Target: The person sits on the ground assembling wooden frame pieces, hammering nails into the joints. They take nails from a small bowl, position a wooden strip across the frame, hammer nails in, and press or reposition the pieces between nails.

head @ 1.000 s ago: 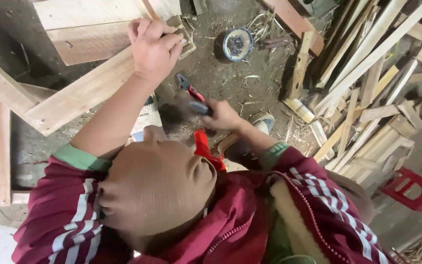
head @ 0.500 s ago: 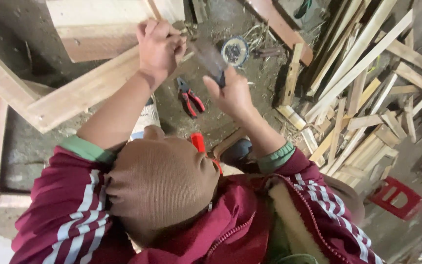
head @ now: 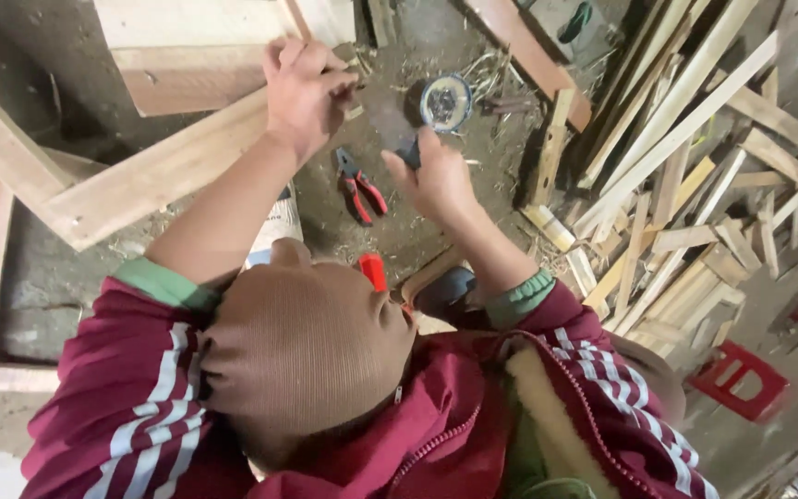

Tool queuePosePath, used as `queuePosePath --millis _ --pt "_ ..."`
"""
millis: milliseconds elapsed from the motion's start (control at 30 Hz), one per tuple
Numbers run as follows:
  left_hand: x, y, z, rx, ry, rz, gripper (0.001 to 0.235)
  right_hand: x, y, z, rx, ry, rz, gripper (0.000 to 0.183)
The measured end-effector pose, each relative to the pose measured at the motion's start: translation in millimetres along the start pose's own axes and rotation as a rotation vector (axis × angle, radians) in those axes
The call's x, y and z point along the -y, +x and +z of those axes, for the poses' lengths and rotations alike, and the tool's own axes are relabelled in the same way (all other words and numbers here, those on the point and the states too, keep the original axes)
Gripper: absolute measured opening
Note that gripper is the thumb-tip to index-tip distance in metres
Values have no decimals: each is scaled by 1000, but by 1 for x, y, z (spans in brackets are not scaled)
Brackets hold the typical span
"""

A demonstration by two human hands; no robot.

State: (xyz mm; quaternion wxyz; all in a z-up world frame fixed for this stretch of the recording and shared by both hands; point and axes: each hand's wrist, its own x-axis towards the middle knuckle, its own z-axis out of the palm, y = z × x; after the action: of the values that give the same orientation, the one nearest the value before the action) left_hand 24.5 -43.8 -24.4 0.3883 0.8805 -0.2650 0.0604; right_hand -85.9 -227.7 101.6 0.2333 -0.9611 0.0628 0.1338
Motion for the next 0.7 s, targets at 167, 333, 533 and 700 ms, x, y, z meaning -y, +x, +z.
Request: queuePosePath --millis 167,333,533,700 --pt "-4 0 -6 -63 38 66 4 15 -5 -12 -25 52 6 42" --pt "3 1 1 -48 -11 46 24 13 4 -7 7 9 38 42" --pt "2 -2 -1 34 -1 -30 16 19 -2 -23 -114 163 -26 22" --pt "12 -15 7 -39 -37 35 24 15 -5 -23 -20 156 68 24"
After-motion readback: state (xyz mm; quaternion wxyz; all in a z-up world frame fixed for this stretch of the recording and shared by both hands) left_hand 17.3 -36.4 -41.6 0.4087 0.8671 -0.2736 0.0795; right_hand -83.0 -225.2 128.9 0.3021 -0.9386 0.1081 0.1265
